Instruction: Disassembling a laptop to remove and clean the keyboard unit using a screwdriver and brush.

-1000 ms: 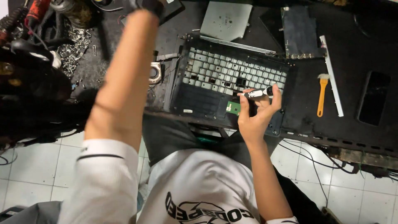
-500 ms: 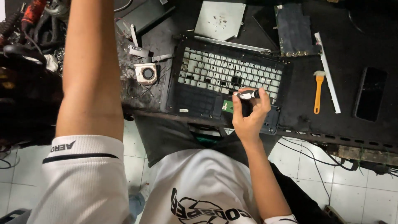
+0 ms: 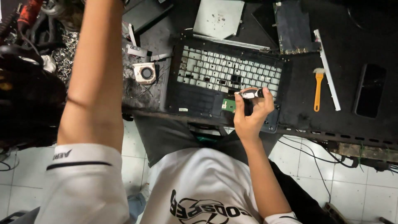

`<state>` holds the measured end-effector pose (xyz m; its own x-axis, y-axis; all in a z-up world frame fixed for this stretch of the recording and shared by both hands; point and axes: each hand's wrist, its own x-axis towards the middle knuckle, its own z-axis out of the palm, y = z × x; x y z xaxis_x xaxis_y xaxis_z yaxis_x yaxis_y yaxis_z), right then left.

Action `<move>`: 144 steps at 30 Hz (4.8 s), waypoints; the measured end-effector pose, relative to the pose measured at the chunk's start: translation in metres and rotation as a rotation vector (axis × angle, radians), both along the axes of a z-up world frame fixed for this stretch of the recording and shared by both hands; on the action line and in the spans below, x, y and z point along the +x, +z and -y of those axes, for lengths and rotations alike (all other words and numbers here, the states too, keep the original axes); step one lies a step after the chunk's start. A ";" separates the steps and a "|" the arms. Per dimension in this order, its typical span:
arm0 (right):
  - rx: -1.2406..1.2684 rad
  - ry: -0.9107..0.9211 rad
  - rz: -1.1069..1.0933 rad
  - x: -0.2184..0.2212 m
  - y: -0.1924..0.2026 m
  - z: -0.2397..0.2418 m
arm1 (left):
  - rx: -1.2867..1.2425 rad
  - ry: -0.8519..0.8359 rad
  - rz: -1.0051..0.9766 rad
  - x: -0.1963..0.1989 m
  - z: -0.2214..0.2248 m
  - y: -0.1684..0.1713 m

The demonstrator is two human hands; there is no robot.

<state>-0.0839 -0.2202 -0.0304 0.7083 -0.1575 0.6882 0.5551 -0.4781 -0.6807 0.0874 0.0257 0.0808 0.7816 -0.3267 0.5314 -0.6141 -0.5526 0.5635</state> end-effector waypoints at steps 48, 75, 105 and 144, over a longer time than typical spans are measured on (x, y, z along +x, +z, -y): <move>0.103 -0.083 -0.238 -0.026 0.041 0.045 | 0.244 -0.074 -0.186 -0.112 0.026 -0.066; -0.221 -0.117 -0.153 -0.018 0.022 0.058 | 0.286 -0.075 -0.175 -0.111 0.026 -0.069; -0.047 -0.100 -0.105 -0.068 0.007 0.050 | 0.301 -0.083 -0.164 -0.110 0.025 -0.070; -0.001 0.029 -0.201 -0.079 0.029 0.046 | 0.300 -0.085 -0.164 -0.111 0.025 -0.071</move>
<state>-0.1626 -0.2660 -0.0018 0.8354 -0.1341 0.5330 0.4220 -0.4650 -0.7783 -0.0234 0.0005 0.0099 0.8118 -0.5171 0.2713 -0.5799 -0.6590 0.4789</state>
